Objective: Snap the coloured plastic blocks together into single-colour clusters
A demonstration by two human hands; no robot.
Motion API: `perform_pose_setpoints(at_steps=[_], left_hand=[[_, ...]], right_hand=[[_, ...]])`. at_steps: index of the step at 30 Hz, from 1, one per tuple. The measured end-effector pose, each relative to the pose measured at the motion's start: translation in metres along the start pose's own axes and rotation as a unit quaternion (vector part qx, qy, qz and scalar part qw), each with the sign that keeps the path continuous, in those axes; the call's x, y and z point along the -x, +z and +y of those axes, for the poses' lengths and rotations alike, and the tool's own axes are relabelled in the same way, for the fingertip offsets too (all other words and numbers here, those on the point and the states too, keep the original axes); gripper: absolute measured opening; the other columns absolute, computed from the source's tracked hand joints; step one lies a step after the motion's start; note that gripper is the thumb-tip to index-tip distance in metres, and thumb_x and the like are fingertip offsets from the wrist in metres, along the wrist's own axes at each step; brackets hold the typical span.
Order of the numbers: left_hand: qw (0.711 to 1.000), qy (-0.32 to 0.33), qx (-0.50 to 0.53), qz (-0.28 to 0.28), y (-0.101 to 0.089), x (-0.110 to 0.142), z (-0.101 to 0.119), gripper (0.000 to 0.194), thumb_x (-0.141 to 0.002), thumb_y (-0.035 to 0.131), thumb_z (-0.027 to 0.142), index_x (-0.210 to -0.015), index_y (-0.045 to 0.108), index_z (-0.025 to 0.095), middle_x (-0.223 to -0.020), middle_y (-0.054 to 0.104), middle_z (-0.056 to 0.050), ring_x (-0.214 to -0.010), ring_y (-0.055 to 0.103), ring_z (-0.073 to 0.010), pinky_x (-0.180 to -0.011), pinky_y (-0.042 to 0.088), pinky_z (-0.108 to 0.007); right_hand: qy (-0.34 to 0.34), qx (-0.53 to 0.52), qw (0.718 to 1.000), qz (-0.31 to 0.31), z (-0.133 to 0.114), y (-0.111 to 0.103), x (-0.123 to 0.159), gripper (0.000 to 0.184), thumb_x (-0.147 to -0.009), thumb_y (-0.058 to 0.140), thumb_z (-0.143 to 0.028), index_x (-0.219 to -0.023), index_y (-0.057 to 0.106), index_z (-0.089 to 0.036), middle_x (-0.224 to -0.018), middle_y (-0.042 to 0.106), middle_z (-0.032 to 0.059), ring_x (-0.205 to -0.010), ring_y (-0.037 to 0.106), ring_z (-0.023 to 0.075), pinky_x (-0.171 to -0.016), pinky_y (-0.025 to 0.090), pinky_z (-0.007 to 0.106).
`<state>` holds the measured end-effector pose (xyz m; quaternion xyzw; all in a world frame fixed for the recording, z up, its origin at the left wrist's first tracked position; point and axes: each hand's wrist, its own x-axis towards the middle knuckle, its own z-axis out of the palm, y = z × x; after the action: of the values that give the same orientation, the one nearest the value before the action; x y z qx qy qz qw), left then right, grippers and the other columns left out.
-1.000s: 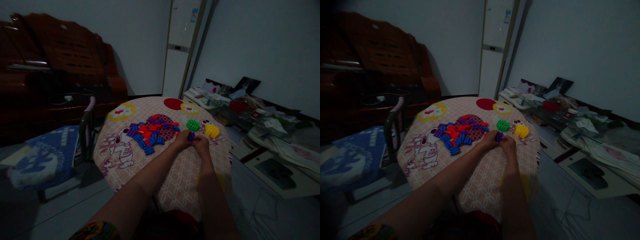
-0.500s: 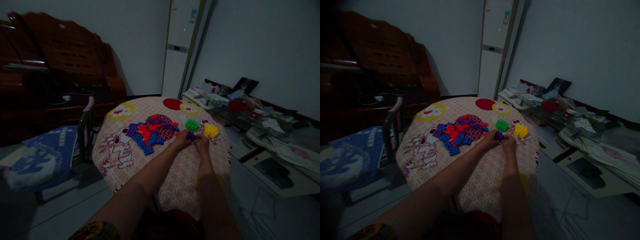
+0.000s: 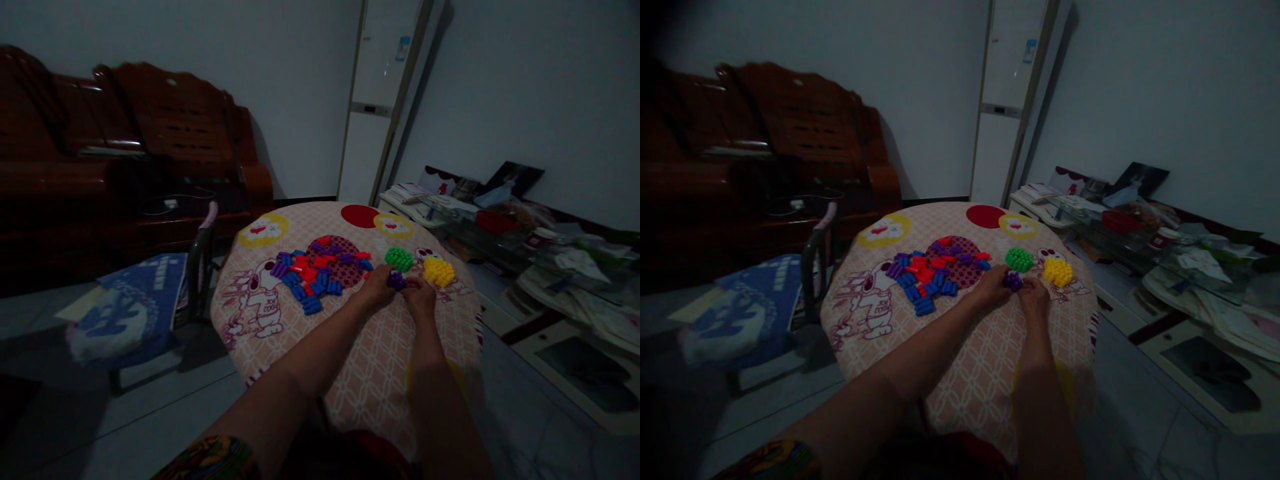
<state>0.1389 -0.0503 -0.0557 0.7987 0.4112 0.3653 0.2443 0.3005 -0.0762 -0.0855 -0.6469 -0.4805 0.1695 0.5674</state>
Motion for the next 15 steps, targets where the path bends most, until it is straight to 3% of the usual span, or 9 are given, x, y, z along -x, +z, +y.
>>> perform_pose_setpoints(at_steps=[3,6,9,12,15], left_hand=[[0.998,-0.021,-0.026,0.051,-0.026,-0.011,-0.005,0.053,-0.076,0.065,0.007,-0.129,0.060,0.009,-0.127,0.065,-0.017,-0.117,0.062,-0.0266,-0.104,0.049,-0.038],[0.983,-0.087,-0.085,0.136,-0.069,-0.025,-0.020,0.046,-0.084,0.058,0.008,-0.130,0.059,0.007,-0.129,0.064,-0.019,-0.122,0.059,-0.0266,-0.108,0.046,-0.039],[0.959,-0.168,-0.156,0.166,-0.113,-0.031,-0.042,0.044,-0.086,0.056,0.010,-0.130,0.060,0.010,-0.133,0.062,-0.019,-0.124,0.059,-0.0263,-0.106,0.046,-0.037],[0.936,-0.261,-0.215,0.097,-0.138,-0.029,-0.061,0.035,-0.087,0.063,0.023,-0.121,0.066,0.012,-0.124,0.068,-0.017,-0.114,0.064,-0.0267,-0.097,0.049,-0.034],[0.936,-0.260,-0.238,0.001,-0.142,-0.021,-0.068,0.026,-0.082,0.072,0.033,-0.103,0.074,0.018,-0.109,0.074,-0.011,-0.105,0.067,-0.0257,-0.090,0.051,-0.031]], right_hand=[[0.057,-0.029,0.998,0.018,0.006,0.001,-0.001,0.037,-0.051,0.065,-0.030,-0.085,0.072,-0.017,-0.074,0.073,0.0050,-0.066,0.069,0.0239,-0.063,0.055,0.034],[0.073,-0.021,0.997,0.023,0.008,0.001,-0.001,0.037,-0.055,0.061,-0.030,-0.087,0.073,-0.017,-0.077,0.074,0.0064,-0.066,0.070,0.0239,-0.061,0.055,0.033],[0.065,-0.012,0.998,0.020,0.007,0.001,0.000,0.036,-0.058,0.060,-0.031,-0.087,0.074,-0.017,-0.075,0.075,0.0064,-0.066,0.070,0.0243,-0.061,0.056,0.034],[0.063,-0.015,0.998,0.019,0.004,0.001,0.001,0.035,-0.059,0.059,-0.032,-0.087,0.074,-0.017,-0.069,0.073,0.0050,-0.064,0.070,0.0246,-0.060,0.055,0.033],[0.073,-0.009,0.997,0.027,0.000,0.001,0.002,0.034,-0.058,0.058,-0.032,-0.085,0.074,-0.018,-0.063,0.071,0.0035,-0.063,0.069,0.0243,-0.058,0.054,0.032]])
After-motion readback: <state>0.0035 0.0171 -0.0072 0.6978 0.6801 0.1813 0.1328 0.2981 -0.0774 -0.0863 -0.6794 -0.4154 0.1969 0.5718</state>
